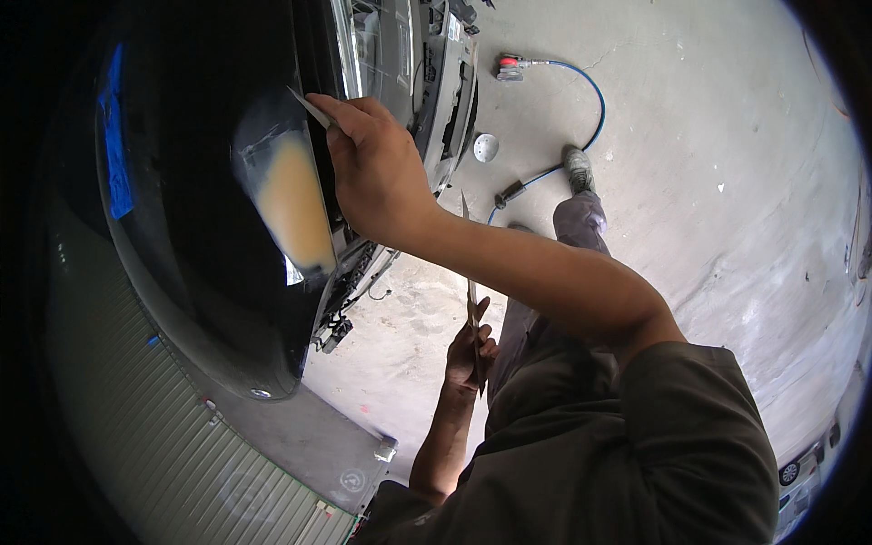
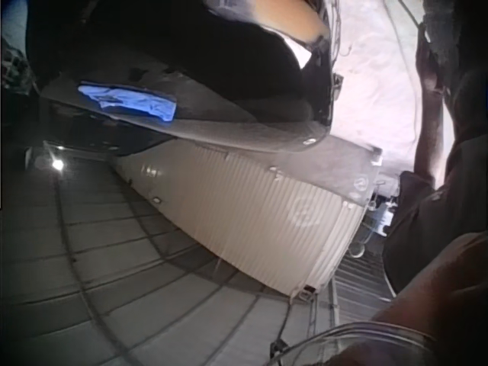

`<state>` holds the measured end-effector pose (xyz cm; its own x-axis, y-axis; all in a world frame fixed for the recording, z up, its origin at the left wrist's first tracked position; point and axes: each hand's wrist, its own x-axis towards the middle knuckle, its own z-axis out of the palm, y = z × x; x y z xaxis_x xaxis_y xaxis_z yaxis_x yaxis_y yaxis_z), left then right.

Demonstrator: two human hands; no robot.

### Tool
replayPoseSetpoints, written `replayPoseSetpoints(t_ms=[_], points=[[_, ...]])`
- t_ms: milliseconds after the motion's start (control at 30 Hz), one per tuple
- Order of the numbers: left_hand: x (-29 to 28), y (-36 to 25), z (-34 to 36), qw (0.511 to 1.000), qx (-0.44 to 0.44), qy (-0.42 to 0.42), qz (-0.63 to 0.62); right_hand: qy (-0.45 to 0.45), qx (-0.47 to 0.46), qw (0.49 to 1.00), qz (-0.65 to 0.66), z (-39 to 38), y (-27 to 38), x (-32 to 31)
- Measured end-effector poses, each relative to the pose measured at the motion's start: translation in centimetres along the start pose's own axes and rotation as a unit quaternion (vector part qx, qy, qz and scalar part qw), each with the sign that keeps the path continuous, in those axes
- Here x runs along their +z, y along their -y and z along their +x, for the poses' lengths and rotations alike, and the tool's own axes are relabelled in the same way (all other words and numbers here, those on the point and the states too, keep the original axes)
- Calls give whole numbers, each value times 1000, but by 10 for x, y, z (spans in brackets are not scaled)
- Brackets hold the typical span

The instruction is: The person mixes yellow body filler with a hardener, then uses a metal spreader to apply the filler to a damaged area on a car hood and later to a detached front bumper. The person smooths the filler with the spreader and a sanding block, then walks to another part of the garage to continue working on the bumper.

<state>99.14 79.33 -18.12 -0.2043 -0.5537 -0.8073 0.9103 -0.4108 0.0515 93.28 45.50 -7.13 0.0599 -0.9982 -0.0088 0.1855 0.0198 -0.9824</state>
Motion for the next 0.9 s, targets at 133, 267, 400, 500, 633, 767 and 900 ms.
replayPoseSetpoints(t_ms=[133,267,400,500,633,767,900], points=[[20,6,14,999,1,35,-20,62,3,997,-43,3,-5,-16],[46,12,19,999,29,11,11,152,14,985,-83,-19,4,-53],[86,14,14,997,67,32,19,168,141,975,-34,-22,23,-123],[127,14,12,994,75,47,64,114,188,972,-81,6,24,-164],[184,15,10,967,80,-7,243,71,260,963,-24,22,24,-181],[219,13,15,879,154,-15,451,119,180,976,10,-22,35,-189],[218,3,6,815,263,-10,517,180,171,944,-219,-85,51,-219]])
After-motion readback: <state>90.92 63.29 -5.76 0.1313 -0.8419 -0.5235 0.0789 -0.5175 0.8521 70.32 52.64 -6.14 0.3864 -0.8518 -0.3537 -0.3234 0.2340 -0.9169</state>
